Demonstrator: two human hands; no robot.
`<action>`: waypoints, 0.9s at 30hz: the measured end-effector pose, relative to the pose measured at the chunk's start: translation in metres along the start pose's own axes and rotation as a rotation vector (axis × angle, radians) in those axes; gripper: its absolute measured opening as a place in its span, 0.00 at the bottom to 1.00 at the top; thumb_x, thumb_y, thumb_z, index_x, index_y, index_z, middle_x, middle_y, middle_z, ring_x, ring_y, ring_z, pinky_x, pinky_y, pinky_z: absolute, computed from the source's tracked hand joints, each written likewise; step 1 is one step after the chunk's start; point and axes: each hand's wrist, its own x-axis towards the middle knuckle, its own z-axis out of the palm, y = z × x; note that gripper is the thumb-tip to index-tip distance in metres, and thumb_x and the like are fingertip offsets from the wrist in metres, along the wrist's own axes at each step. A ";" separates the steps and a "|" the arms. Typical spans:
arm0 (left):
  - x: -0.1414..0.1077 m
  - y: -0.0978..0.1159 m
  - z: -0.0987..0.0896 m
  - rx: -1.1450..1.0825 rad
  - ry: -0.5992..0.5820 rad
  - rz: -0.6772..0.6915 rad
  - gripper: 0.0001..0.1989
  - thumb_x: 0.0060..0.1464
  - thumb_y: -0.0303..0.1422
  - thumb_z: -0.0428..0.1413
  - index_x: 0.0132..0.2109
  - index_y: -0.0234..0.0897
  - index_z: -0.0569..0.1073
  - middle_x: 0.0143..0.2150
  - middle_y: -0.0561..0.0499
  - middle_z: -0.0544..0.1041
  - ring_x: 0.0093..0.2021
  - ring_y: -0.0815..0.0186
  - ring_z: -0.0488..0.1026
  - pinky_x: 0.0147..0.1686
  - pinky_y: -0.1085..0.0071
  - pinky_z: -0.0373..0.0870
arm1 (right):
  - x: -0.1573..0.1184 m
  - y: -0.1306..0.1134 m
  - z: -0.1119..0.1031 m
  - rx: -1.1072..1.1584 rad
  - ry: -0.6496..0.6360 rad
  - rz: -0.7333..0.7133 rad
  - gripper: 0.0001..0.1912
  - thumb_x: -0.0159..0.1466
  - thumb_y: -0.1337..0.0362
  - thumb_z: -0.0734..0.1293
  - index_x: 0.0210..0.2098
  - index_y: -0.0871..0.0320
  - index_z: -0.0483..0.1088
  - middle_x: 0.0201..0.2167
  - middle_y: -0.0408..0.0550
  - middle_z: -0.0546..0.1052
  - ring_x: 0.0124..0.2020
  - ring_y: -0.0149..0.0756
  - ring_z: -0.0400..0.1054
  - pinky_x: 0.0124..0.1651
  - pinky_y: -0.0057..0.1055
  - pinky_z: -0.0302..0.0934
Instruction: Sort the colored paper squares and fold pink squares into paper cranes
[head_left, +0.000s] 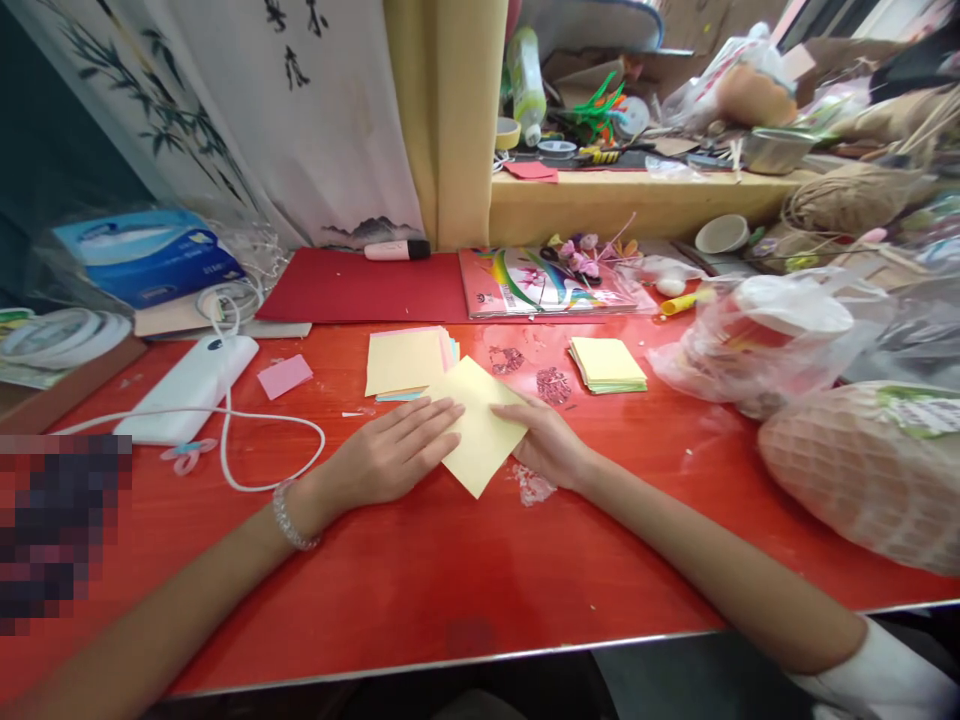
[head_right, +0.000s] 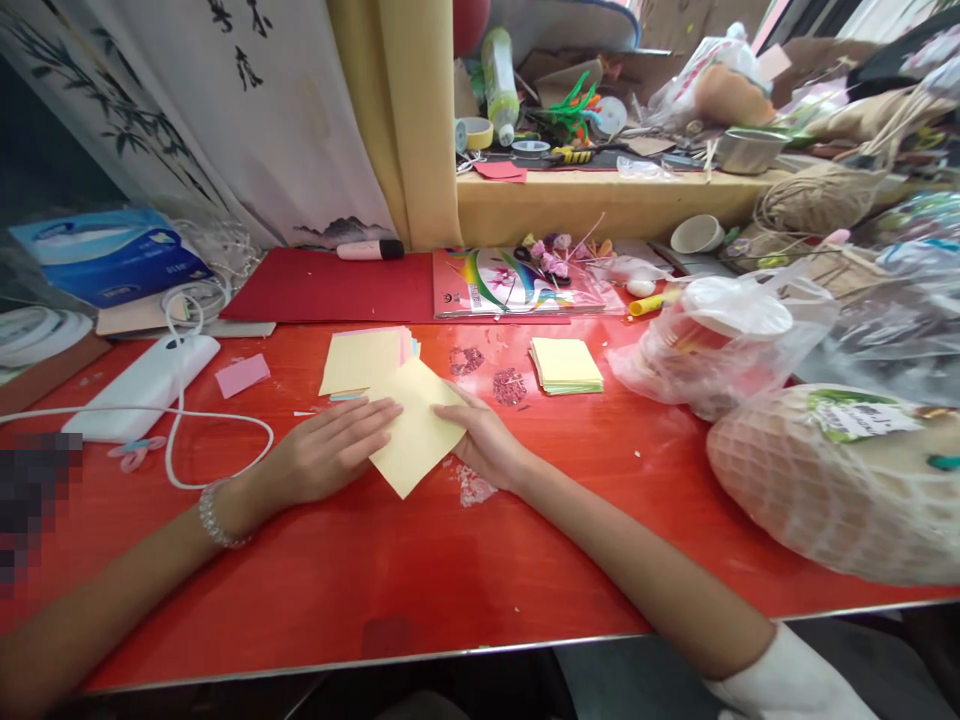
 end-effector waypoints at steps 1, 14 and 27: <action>-0.001 0.000 0.001 -0.042 -0.007 -0.046 0.10 0.58 0.25 0.51 0.48 0.35 0.65 0.58 0.40 0.69 0.62 0.59 0.62 0.57 0.57 0.65 | 0.000 0.001 0.000 -0.005 0.008 -0.014 0.26 0.60 0.68 0.64 0.58 0.55 0.61 0.51 0.51 0.73 0.45 0.36 0.71 0.49 0.34 0.65; 0.013 0.009 0.002 -0.893 0.099 -1.143 0.11 0.59 0.40 0.50 0.34 0.39 0.68 0.45 0.50 0.71 0.46 0.65 0.69 0.44 0.69 0.67 | -0.007 -0.004 0.005 -0.101 -0.189 -0.009 0.20 0.62 0.57 0.64 0.53 0.55 0.65 0.56 0.52 0.66 0.54 0.42 0.63 0.45 0.42 0.70; 0.009 0.012 0.006 -0.908 0.186 -1.149 0.11 0.58 0.37 0.51 0.47 0.42 0.66 0.47 0.50 0.72 0.46 0.67 0.70 0.45 0.71 0.69 | -0.010 0.007 0.012 -0.711 0.056 -0.091 0.19 0.59 0.57 0.67 0.48 0.60 0.66 0.25 0.41 0.72 0.23 0.26 0.68 0.29 0.26 0.67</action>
